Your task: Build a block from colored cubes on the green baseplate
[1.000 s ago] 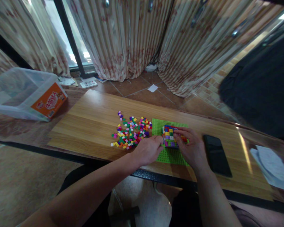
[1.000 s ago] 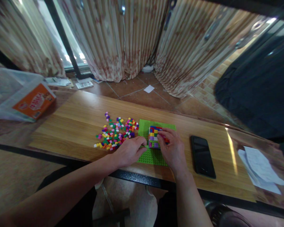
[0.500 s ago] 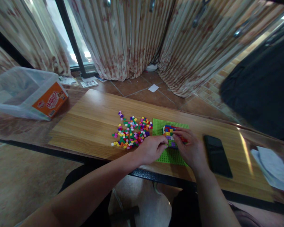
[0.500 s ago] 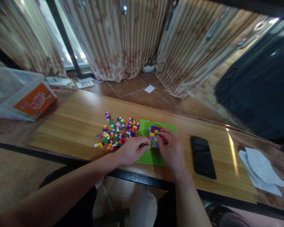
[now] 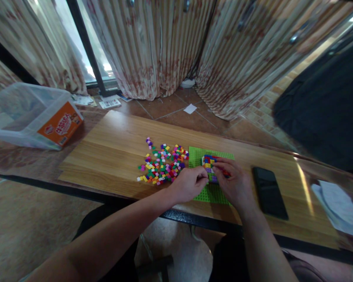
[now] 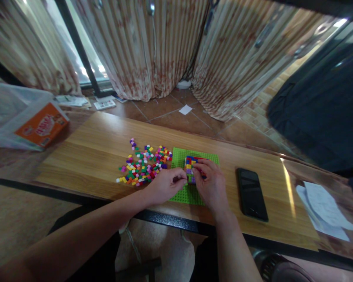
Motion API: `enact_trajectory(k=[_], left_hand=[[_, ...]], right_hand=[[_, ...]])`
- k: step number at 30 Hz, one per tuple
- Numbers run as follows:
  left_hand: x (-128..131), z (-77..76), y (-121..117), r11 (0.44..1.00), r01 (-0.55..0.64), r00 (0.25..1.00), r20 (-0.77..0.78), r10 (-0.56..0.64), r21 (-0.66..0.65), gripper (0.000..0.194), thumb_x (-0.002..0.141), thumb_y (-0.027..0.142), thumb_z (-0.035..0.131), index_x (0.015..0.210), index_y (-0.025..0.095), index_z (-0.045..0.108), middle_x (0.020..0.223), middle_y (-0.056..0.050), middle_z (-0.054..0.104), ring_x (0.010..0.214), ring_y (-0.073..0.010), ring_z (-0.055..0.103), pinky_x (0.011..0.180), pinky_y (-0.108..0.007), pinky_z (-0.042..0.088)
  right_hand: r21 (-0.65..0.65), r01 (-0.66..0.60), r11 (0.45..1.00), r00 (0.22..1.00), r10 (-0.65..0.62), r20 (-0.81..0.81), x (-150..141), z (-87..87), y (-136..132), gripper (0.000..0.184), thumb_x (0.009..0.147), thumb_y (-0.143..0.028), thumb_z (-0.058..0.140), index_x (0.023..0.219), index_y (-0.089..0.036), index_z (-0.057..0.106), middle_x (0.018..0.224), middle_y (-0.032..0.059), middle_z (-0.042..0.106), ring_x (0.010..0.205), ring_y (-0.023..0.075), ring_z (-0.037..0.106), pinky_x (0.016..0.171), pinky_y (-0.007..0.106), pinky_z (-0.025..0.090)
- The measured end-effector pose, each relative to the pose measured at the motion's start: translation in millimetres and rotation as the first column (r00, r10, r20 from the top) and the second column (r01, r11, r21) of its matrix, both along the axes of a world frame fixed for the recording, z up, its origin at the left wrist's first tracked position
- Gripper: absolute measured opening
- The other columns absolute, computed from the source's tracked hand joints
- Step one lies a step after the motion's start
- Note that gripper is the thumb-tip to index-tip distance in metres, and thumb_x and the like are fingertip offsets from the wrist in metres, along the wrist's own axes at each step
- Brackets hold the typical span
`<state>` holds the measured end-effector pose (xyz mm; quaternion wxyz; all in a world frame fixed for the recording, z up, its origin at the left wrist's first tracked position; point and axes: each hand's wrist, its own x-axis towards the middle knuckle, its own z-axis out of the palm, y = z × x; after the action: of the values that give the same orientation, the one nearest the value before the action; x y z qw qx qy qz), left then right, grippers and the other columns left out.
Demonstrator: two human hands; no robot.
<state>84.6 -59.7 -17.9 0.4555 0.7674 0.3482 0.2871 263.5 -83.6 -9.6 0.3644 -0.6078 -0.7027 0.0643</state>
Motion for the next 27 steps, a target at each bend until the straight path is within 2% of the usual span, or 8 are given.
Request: enact_trajectory(k=[5,12,17,21,27], left_hand=[[2.4,0.7,0.7,0.999,-0.034,0.998,0.044,0.036,-0.04,0.013,0.085,0.018,0.05,0.078,0.016,0.06,0.065,0.002,0.059,0.06,-0.01,0.052,0.058,-0.021,0.038],[4.2,-0.7,1.7,0.999,-0.043,0.999,0.017,0.042,0.031,0.012,0.087,0.02,0.051,0.081,0.016,0.061,0.069,0.002,0.061,0.061,-0.0099,0.053,0.06,-0.021,0.038],[6.0,0.6,2.0,0.998,-0.054,0.998,0.017,0.054,-0.011,0.01,0.086,0.023,0.056,0.081,0.016,0.062,0.068,0.001,0.062,0.063,-0.0113,0.056,0.06,-0.022,0.04],[8.8,-0.7,1.8,0.99,-0.065,0.996,0.055,0.073,-0.127,0.01,0.085,0.024,0.056,0.079,0.016,0.06,0.064,0.002,0.06,0.058,-0.011,0.057,0.057,-0.022,0.043],[13.5,-6.3,-0.3,0.924,-0.032,0.965,0.23,0.128,-0.38,0.009,0.084,0.022,0.055,0.078,0.015,0.055,0.066,0.003,0.057,0.053,-0.009,0.059,0.05,-0.02,0.046]], right_hand=[[-0.002,0.009,1.0,1.0,-0.009,0.025,-0.1,-0.6,-0.4,0.018,0.086,-0.03,0.056,0.09,-0.023,0.072,0.105,0.0091,0.067,0.099,0.0243,0.062,0.091,0.047,0.05],[-0.004,0.013,1.0,0.999,-0.013,0.045,-0.2,-2.1,0.2,0.018,0.086,-0.032,0.057,0.09,-0.023,0.072,0.104,0.0092,0.068,0.099,0.0251,0.062,0.09,0.049,0.049],[0.0,0.009,1.0,0.999,-0.009,0.048,-0.6,-1.4,0.2,0.019,0.086,-0.032,0.056,0.091,-0.023,0.072,0.104,0.0088,0.068,0.099,0.0252,0.062,0.09,0.049,0.049],[-0.001,0.011,1.0,0.998,-0.011,0.057,-1.1,-1.1,0.0,0.018,0.086,-0.032,0.057,0.091,-0.023,0.072,0.104,0.0085,0.068,0.099,0.0253,0.062,0.089,0.048,0.05],[0.004,0.021,1.0,0.998,-0.022,0.06,-3.0,0.3,-0.3,0.019,0.086,-0.032,0.056,0.09,-0.022,0.072,0.102,0.0088,0.068,0.099,0.0255,0.062,0.089,0.048,0.05]])
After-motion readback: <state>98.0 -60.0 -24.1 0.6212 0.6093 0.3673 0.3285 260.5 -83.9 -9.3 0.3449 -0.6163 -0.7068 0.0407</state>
